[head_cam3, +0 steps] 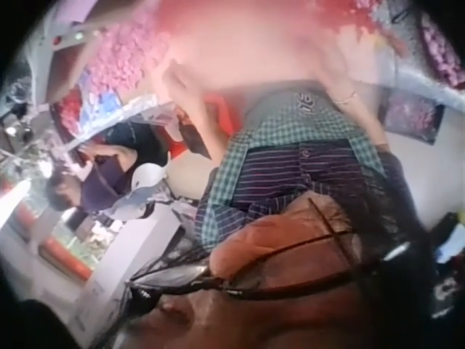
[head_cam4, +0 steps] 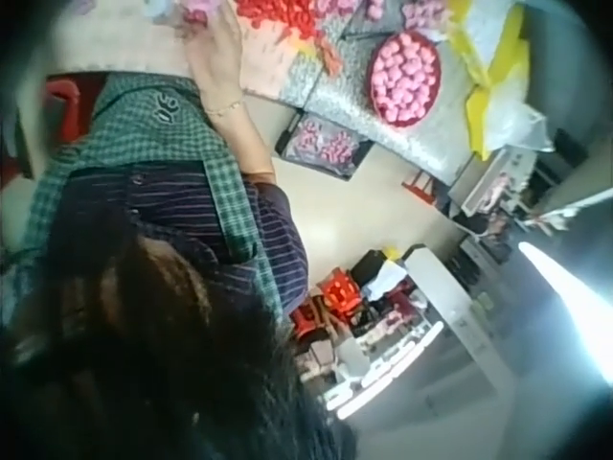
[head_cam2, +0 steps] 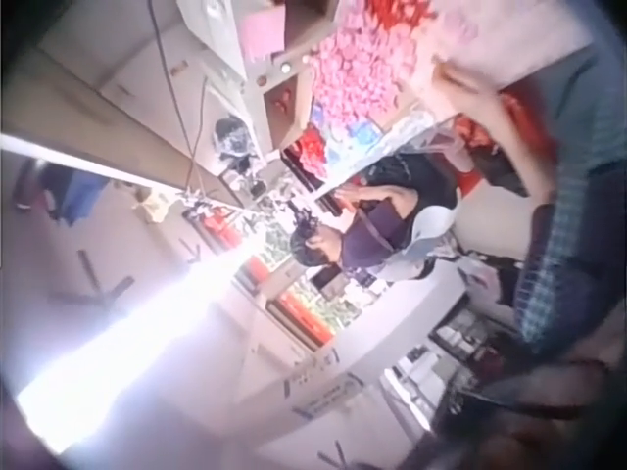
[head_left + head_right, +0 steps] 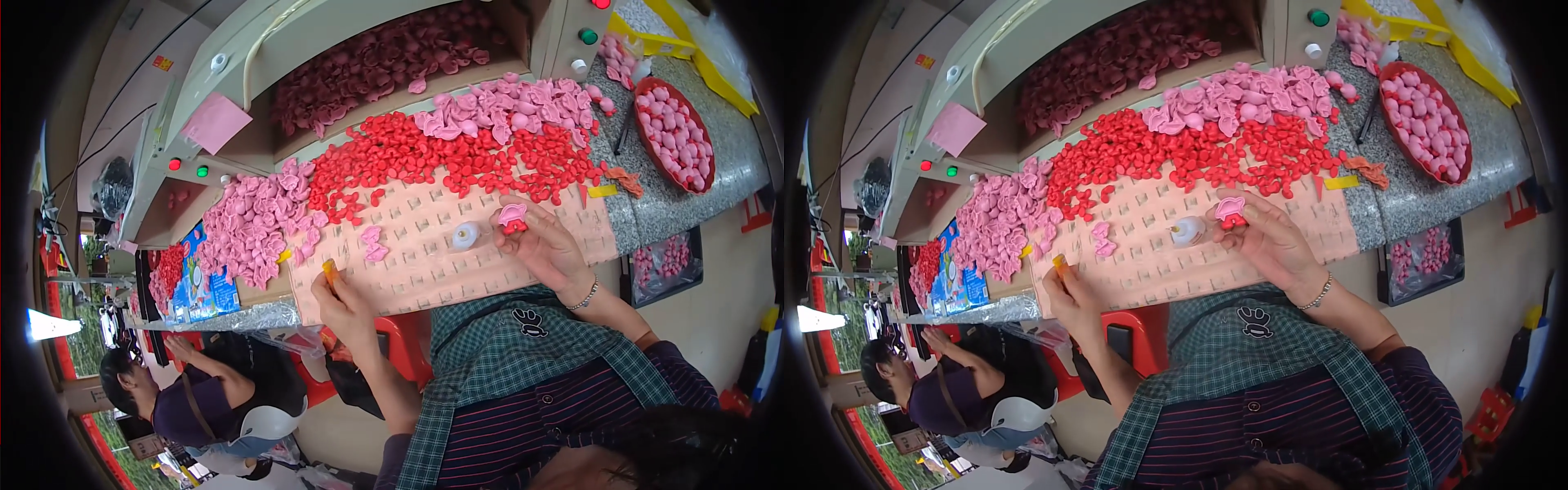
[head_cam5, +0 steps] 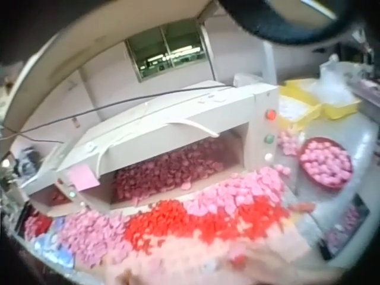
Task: Assemble small plastic toy components using glue at a factory workbench.
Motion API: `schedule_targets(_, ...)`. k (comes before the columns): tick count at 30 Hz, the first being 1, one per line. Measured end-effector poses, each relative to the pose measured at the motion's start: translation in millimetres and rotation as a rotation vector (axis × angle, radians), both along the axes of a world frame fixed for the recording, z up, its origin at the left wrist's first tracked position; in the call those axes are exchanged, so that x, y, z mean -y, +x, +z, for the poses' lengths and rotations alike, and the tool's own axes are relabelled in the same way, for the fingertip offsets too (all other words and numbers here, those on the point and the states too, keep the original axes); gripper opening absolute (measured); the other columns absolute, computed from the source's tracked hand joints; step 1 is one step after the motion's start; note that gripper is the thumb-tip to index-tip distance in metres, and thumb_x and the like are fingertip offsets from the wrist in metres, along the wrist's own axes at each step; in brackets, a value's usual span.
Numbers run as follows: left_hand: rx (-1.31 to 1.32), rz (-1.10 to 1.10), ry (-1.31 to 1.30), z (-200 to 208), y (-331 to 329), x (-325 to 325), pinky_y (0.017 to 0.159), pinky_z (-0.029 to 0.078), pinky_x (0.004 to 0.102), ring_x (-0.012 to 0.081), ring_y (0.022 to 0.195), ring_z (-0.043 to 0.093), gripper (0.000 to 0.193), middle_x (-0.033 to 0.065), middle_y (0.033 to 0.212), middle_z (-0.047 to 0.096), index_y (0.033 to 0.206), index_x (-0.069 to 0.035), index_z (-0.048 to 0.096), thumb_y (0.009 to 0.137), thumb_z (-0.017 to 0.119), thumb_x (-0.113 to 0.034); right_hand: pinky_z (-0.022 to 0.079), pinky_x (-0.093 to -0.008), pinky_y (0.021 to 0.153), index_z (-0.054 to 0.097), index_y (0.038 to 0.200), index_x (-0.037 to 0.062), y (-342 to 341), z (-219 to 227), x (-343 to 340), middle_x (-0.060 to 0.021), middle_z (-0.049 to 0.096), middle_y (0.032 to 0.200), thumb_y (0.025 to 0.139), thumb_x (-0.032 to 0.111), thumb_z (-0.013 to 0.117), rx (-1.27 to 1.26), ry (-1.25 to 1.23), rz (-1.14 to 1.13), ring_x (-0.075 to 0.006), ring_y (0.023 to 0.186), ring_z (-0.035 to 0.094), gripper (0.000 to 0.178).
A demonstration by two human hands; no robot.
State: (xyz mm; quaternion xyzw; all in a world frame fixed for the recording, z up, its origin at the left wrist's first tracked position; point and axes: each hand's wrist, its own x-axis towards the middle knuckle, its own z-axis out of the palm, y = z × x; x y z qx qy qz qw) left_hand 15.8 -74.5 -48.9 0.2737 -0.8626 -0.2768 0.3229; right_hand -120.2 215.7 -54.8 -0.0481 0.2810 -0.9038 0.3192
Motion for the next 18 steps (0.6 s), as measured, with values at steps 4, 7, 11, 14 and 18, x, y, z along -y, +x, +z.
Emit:
schedule_targets(4,-0.279,-0.180,0.696,6,-10,-36,0.076,0.045,0.0289,0.0133,0.080,0.054,0.021,0.0078,0.091,0.060,0.119,0.001,0.052,0.103,0.047,-0.012,0.048,-0.0351,0.088,0.045,0.141,0.0008,-2,-3,1,-0.0169,0.063,0.119,0.100,0.024,0.054,0.042,-0.011,0.000,-0.0238,0.099,0.062,0.048)
schedule_targets(7,-0.379,-0.236,1.023,21,-29,-74,0.076,0.044,0.0288,0.0139,0.077,0.052,0.031,0.0086,0.087,0.058,0.115,0.002,0.054,0.106,0.042,-0.024,0.049,-0.0353,0.088,0.046,0.140,0.0003,-1,-5,2,-0.0179,0.064,0.119,0.100,0.024,0.054,0.040,-0.032,-0.007,-0.0239,0.100,0.062,0.048)
schedule_targets(11,-0.355,-0.312,1.190,19,-42,-94,0.071,0.041,0.0274,0.0132,0.072,0.051,0.046,0.0067,0.079,0.056,0.105,0.002,0.060,0.107,0.034,-0.036,0.050,-0.0354,0.088,0.047,0.139,-0.0005,-1,-5,4,-0.0184,0.064,0.119,0.100,0.022,0.054,0.039,-0.066,0.024,-0.0232,0.099,0.064,0.046)
schedule_targets(14,-0.246,-0.344,0.924,16,-51,-102,0.067,0.042,0.0272,0.0127,0.070,0.052,0.047,0.0061,0.081,0.056,0.101,0.001,0.061,0.106,0.034,-0.037,0.051,-0.0323,0.085,0.048,0.139,-0.0008,0,-1,3,-0.0133,0.065,0.120,0.101,0.020,0.054,0.047,-0.101,0.034,-0.0186,0.105,0.062,0.044)
schedule_targets(18,-0.274,-0.354,0.779,30,-63,-117,0.063,0.043,0.0244,0.0106,0.068,0.052,0.032,0.0053,0.084,0.056,0.097,-0.001,0.057,0.104,0.044,-0.030,0.050,-0.0323,0.086,0.047,0.140,-0.0011,1,0,0,-0.0140,0.064,0.120,0.101,0.020,0.053,0.035,-0.114,0.043,-0.0190,0.107,0.062,0.044)
